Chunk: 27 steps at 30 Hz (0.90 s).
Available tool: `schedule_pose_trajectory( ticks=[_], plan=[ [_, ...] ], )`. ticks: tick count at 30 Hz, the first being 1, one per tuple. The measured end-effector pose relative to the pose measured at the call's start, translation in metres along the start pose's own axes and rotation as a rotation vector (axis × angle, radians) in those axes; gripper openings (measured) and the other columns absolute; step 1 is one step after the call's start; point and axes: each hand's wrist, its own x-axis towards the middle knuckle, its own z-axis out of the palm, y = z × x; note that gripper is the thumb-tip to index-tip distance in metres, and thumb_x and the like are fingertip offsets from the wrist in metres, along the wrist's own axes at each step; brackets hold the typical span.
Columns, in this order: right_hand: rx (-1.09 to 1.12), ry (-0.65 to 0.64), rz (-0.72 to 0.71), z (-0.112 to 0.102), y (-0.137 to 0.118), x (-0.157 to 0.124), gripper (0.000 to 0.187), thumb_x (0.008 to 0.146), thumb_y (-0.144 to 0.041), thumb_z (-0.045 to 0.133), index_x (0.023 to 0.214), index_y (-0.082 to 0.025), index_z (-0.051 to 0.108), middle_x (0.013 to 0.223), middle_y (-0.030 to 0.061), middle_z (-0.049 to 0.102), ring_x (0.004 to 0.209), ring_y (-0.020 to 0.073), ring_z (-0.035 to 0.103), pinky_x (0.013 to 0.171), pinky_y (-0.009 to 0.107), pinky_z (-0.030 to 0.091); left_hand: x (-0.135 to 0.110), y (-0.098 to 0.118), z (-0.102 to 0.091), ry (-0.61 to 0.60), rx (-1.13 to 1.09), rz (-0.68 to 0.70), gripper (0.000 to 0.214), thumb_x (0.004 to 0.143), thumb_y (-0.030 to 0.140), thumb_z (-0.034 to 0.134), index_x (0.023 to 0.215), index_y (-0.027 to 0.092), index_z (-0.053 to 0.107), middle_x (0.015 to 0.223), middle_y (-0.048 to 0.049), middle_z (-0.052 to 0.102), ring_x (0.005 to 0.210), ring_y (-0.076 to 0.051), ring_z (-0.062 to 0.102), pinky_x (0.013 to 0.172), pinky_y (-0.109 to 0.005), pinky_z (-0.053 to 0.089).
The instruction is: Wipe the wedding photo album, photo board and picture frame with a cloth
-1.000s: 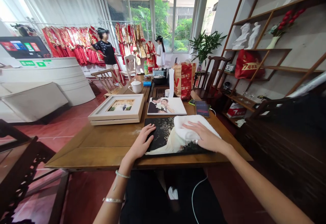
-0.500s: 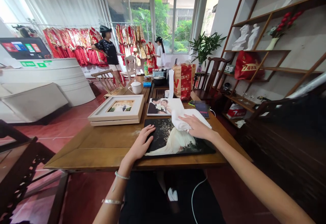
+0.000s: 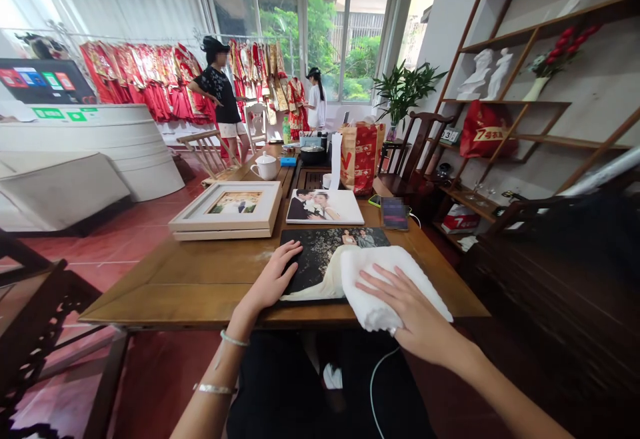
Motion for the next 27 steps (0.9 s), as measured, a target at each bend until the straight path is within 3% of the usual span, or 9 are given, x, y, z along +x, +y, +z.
schedule_pose_trajectory(
  ticks=[7, 11, 15, 20, 23, 27],
  plan=[
    [0.011, -0.004, -0.028, -0.01, 0.037, 0.073, 0.086, 0.057, -0.007, 0.042, 0.14, -0.026, 0.038, 0.148, -0.0028, 0.032, 0.139, 0.0234, 0.02, 0.112, 0.052, 0.009, 0.0, 0.002, -0.001, -0.015, 0.0, -0.015, 0.038, 0.092, 0.028, 0.039, 0.127, 0.019, 0.051, 0.141, -0.0108, 0.043, 0.135, -0.021, 0.034, 0.115, -0.044, 0.023],
    [0.007, -0.012, 0.025, -0.013, 0.06, 0.116, 0.078, 0.063, -0.008, 0.044, 0.141, -0.018, 0.038, 0.146, 0.0044, 0.037, 0.138, 0.0238, 0.022, 0.113, 0.049, 0.013, 0.001, 0.001, -0.001, -0.02, 0.009, -0.017, 0.038, 0.092, 0.028, 0.039, 0.127, 0.018, 0.05, 0.142, -0.0116, 0.042, 0.136, -0.021, 0.033, 0.115, -0.044, 0.022],
    [0.007, 0.009, 0.076, -0.017, 0.067, 0.138, 0.071, 0.07, -0.011, 0.044, 0.141, -0.012, 0.037, 0.144, 0.0112, 0.039, 0.137, 0.0272, 0.025, 0.11, 0.051, 0.017, 0.001, 0.0, 0.0, -0.014, 0.014, -0.014, 0.038, 0.092, 0.028, 0.039, 0.127, 0.018, 0.051, 0.141, -0.0117, 0.042, 0.136, -0.021, 0.033, 0.115, -0.044, 0.022],
    [0.01, -0.021, -0.006, -0.013, 0.048, 0.117, 0.077, 0.064, -0.009, 0.045, 0.14, -0.02, 0.039, 0.146, 0.0044, 0.037, 0.138, 0.0261, 0.022, 0.112, 0.052, 0.012, 0.001, 0.0, -0.001, -0.015, 0.012, -0.01, 0.038, 0.092, 0.028, 0.04, 0.127, 0.019, 0.051, 0.141, -0.0109, 0.043, 0.136, -0.021, 0.034, 0.115, -0.044, 0.023],
    [0.018, -0.055, -0.124, -0.01, 0.023, 0.078, 0.086, 0.057, -0.006, 0.043, 0.14, -0.026, 0.038, 0.15, -0.0019, 0.03, 0.14, 0.0237, 0.016, 0.113, 0.052, 0.008, 0.0, 0.0, -0.001, -0.005, 0.007, -0.01, 0.037, 0.091, 0.028, 0.04, 0.126, 0.019, 0.052, 0.141, -0.0104, 0.044, 0.135, -0.022, 0.034, 0.115, -0.044, 0.023],
    [0.0, -0.107, -0.174, -0.01, -0.009, 0.02, 0.095, 0.053, -0.004, 0.042, 0.143, -0.032, 0.03, 0.152, -0.0066, 0.022, 0.141, 0.0212, 0.009, 0.114, 0.051, 0.004, -0.001, -0.001, 0.0, 0.004, 0.003, -0.007, 0.037, 0.091, 0.028, 0.041, 0.125, 0.021, 0.053, 0.14, -0.0091, 0.046, 0.135, -0.022, 0.035, 0.114, -0.044, 0.025]
  ],
)
